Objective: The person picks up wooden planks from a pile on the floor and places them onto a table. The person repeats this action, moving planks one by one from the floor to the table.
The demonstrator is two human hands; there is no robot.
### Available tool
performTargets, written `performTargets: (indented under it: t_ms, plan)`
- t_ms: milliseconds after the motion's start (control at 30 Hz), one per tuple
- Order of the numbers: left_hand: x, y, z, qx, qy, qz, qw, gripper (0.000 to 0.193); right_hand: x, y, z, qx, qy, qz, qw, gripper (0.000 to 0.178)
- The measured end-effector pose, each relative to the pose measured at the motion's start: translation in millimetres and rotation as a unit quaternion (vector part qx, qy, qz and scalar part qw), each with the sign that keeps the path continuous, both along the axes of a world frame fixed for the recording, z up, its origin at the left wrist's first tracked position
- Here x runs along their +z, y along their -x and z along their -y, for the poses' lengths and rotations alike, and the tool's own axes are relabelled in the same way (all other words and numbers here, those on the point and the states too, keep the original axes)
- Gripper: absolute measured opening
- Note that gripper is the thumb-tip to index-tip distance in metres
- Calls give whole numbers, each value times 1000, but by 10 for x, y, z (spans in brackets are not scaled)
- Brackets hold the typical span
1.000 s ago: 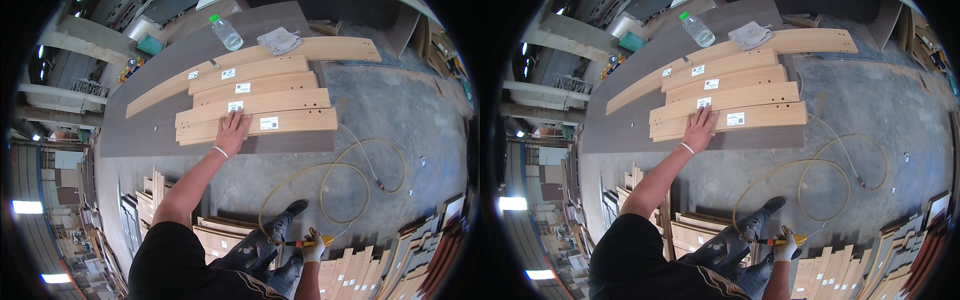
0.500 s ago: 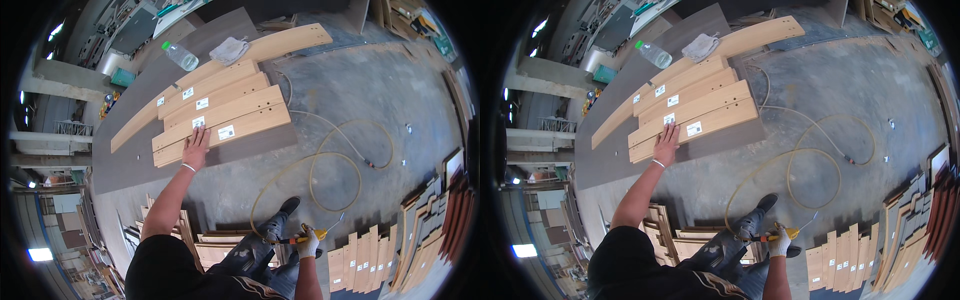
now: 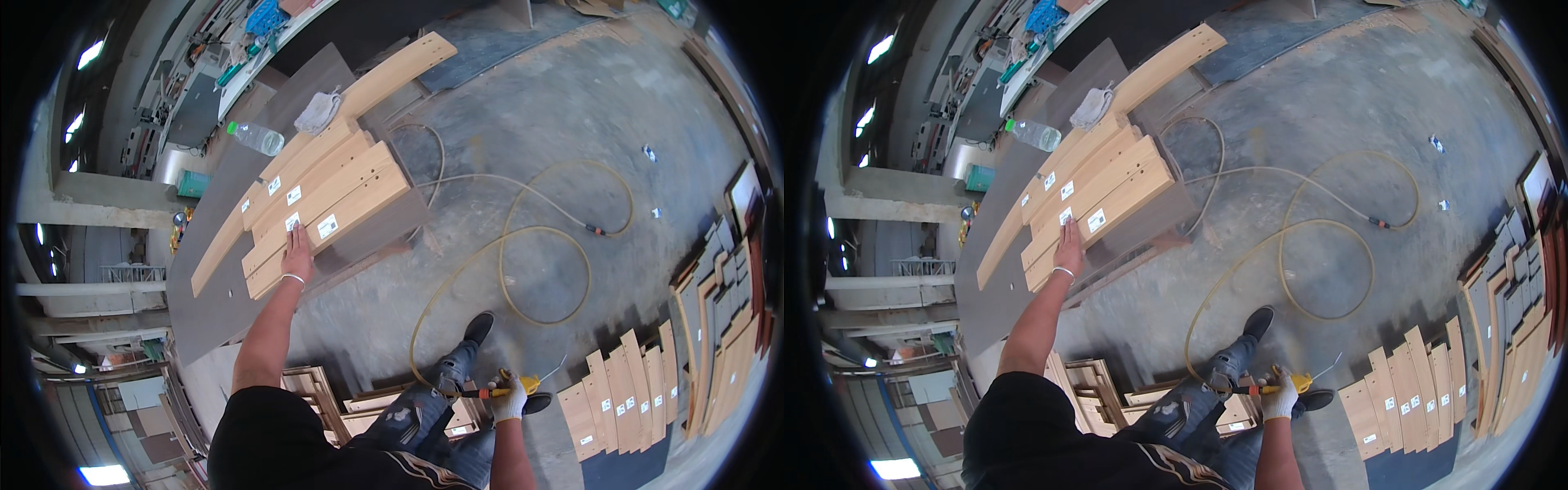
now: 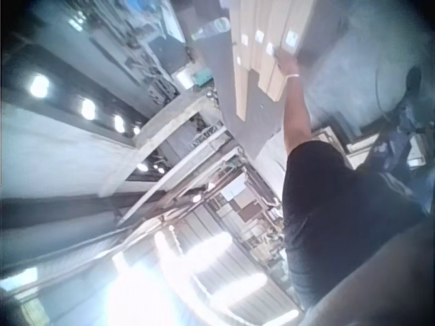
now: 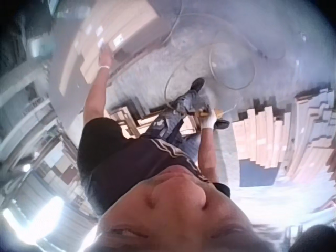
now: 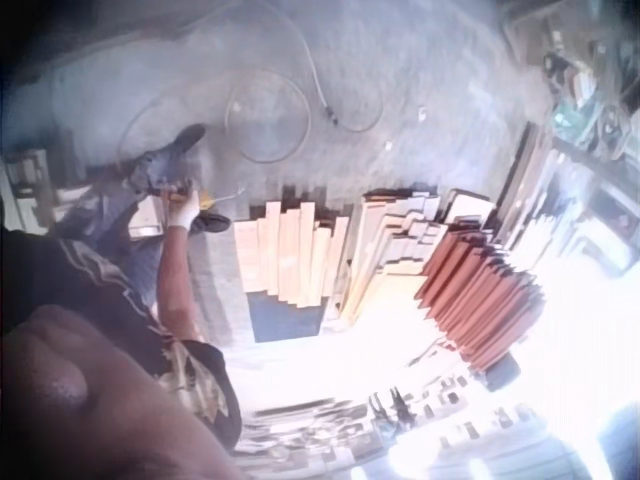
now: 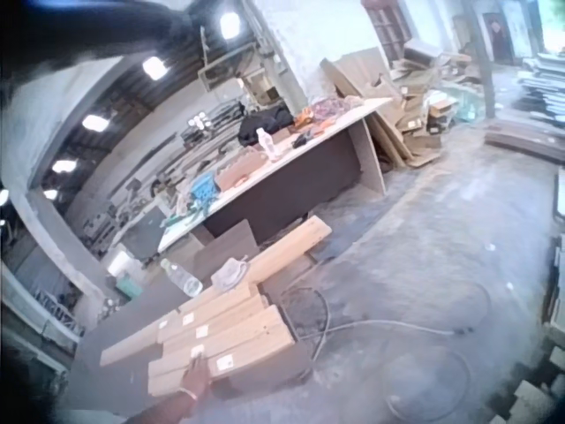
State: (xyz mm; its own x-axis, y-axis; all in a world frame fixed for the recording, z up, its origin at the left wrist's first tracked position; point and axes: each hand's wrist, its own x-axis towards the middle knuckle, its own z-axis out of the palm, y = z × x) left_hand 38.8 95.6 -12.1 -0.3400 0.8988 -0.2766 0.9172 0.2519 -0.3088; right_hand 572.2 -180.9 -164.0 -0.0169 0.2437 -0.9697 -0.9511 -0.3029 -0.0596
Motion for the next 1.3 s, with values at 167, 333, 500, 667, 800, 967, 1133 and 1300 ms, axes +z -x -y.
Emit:
performTargets:
  t_ms: [167,333,500,667,800,967,1133,1300]
  plan:
    - [40,-345,-209,10,18,17,1000,96,-231,-170,416,-75,0,-30,997,21]
    - [4,-103,-172,41,-8,-24,999,94,-267,-136,543,-107,64,-33,992,24]
    - [-349,-619,-411,45,-49,-97,993,91,-367,-370,666,-167,29,-28,985,27]
    - [-710,-965,-278,-46,-112,-157,980,82,-506,-555,886,-228,71,-62,969,15]
    - [-694,-1980,20,-223,-213,-163,937,81,-324,-727,1014,-368,1,-159,916,8]
    - [-1141,-4233,943,-459,29,215,862,70,-747,-510,1700,-423,-25,-159,892,11]
    - [-2312,-5897,1909,-458,297,296,784,65,-653,-861,2084,-403,46,-122,906,15]
    - [-3106,-7740,2932,-588,404,115,691,58,-1030,-1197,2672,-465,-28,-102,879,20]
